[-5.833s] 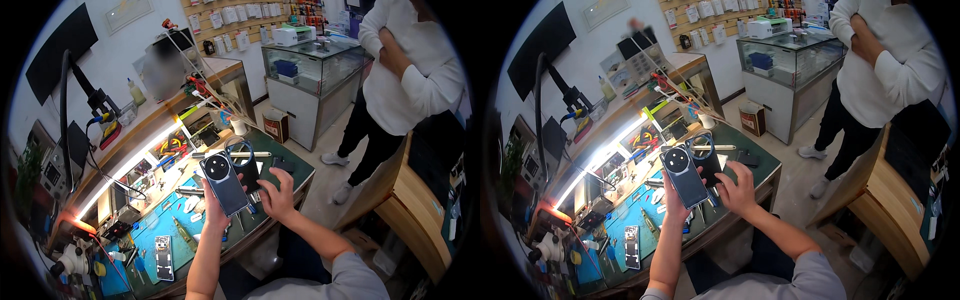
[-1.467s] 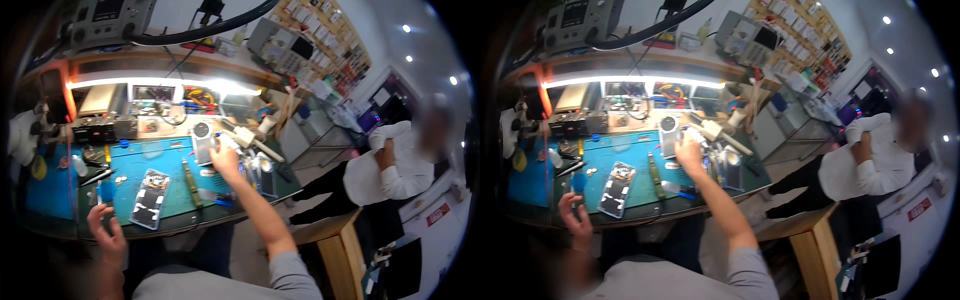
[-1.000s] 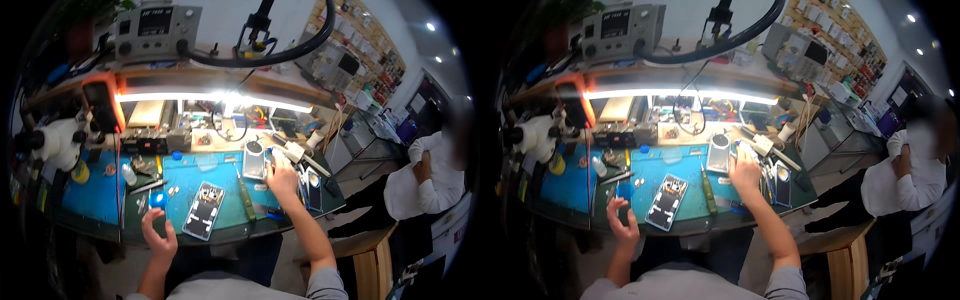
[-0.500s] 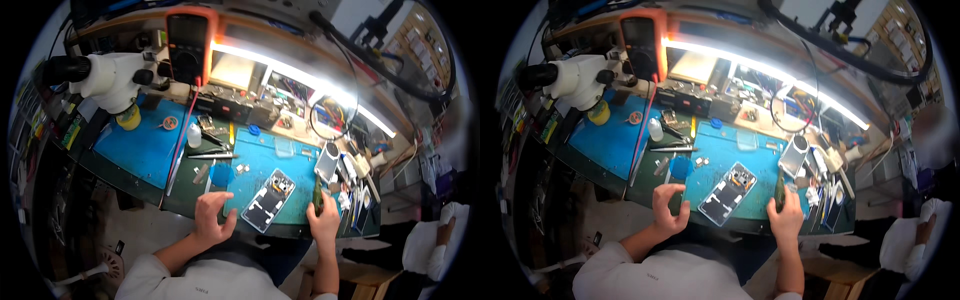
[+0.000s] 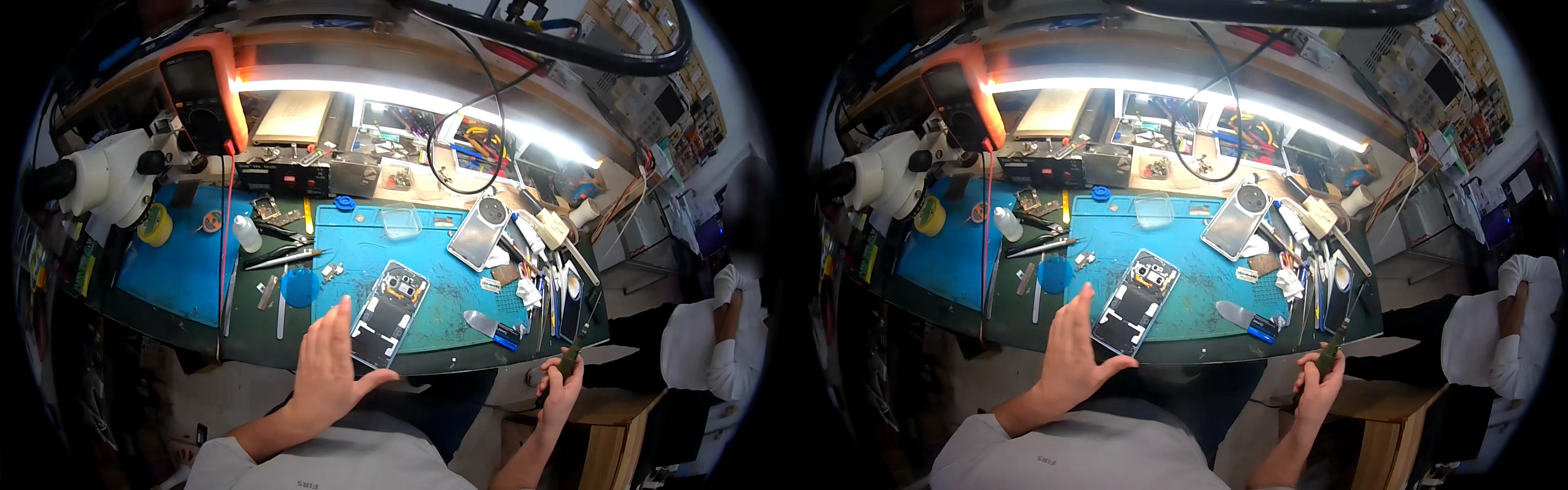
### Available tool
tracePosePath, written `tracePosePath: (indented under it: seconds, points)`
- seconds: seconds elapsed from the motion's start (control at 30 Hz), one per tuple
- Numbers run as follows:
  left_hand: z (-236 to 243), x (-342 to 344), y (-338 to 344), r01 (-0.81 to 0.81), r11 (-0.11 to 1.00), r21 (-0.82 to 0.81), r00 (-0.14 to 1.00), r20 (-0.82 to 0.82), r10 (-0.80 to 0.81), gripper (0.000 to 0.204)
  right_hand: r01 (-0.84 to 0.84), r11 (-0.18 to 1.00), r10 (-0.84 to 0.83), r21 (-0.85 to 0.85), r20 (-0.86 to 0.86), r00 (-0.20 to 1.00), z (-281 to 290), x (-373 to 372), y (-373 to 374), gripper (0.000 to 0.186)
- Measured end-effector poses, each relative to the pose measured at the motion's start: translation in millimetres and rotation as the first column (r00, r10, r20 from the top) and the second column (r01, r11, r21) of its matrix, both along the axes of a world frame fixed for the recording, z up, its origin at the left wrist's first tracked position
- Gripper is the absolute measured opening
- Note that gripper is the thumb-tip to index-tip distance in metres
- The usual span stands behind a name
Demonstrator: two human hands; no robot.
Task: The person uses a screwdriver to remove screws from the back of a disassembled smartphone. They then use a small brush to clean the interior components and apply a liquid from a small bottle. The person continues to manipulate the phone's internal parts with the screwdriver and brush.
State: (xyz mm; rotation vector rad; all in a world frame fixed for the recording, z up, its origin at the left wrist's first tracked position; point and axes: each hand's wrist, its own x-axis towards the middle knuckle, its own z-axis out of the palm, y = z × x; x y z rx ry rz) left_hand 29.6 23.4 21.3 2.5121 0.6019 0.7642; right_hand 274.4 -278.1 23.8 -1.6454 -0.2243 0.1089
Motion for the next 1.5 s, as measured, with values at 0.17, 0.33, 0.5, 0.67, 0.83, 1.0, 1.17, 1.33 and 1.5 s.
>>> tracePosePath:
  seconds: [0.17, 0.33, 0.5, 0.67, 0.83, 1.0, 1.17, 1.33, 1.5]
  points:
    - [-0.1, 23.7, -19.8, -0.048, 0.996, 0.076, 0.989, -0.135, 0.058, 0.118, -0.159, 0.956, 0.179, -0.246, 0.062, 0.982, -3.5, -11.4, -4.4, 0.045]
    - [-1.2, 27.1, -15.2, -0.061, 0.998, 0.03, 0.982, -0.178, 0.065, 0.113, -0.251, 0.896, 0.292, -0.366, 0.062, 0.954, -1.0, -13.2, 22.5, 0.037]
    - [6.0, 13.1, -6.0, -0.016, 0.998, -0.057, 0.974, -0.227, 0.002, 0.119, -0.294, 0.853, 0.37, -0.431, 0.103, 0.923, -2.0, -2.7, 39.5, 0.038]
    - [-9.1, -20.2, -3.9, -0.076, 0.981, -0.18, 0.996, -0.064, 0.065, 0.107, -0.328, 0.829, 0.39, -0.453, 0.047, 0.92, 2.4, 3.8, 47.7, 0.042]
    - [-31.2, -58.8, 13.2, -0.121, 0.947, -0.298, 0.962, 0.2, 0.186, 0.033, -0.328, 0.778, 0.424, -0.535, 0.063, 0.903, 11.8, 9.6, 55.8, 0.048]
    - [-8.3, -17.8, 21.5, 0.015, 0.999, -0.043, 0.999, 0.044, -0.013, 0.078, -0.377, 0.702, 0.521, -0.604, 0.074, 0.85, 23.6, 6.7, 62.4, 0.051]
    - [-10.4, -0.7, -1.3, 0.046, 0.997, -0.064, 0.984, -0.166, -0.056, 0.113, -0.352, 0.622, 0.653, -0.7, 0.215, 0.726, 31.9, 10.0, 75.7, 0.058]
    - [-20.5, -18.1, 0.7, 0.012, 1.0, 0.016, 0.978, -0.209, -0.008, 0.117, -0.279, 0.625, 0.585, -0.729, 0.201, 0.786, 37.9, 14.2, 72.4, 0.064]
    - [-28.0, -12.6, 2.2, -0.009, 1.0, 0.018, 0.995, -0.098, 0.01, 0.109, -0.298, 0.639, 0.622, -0.709, 0.248, 0.743, 32.7, 12.0, 79.6, 0.066]
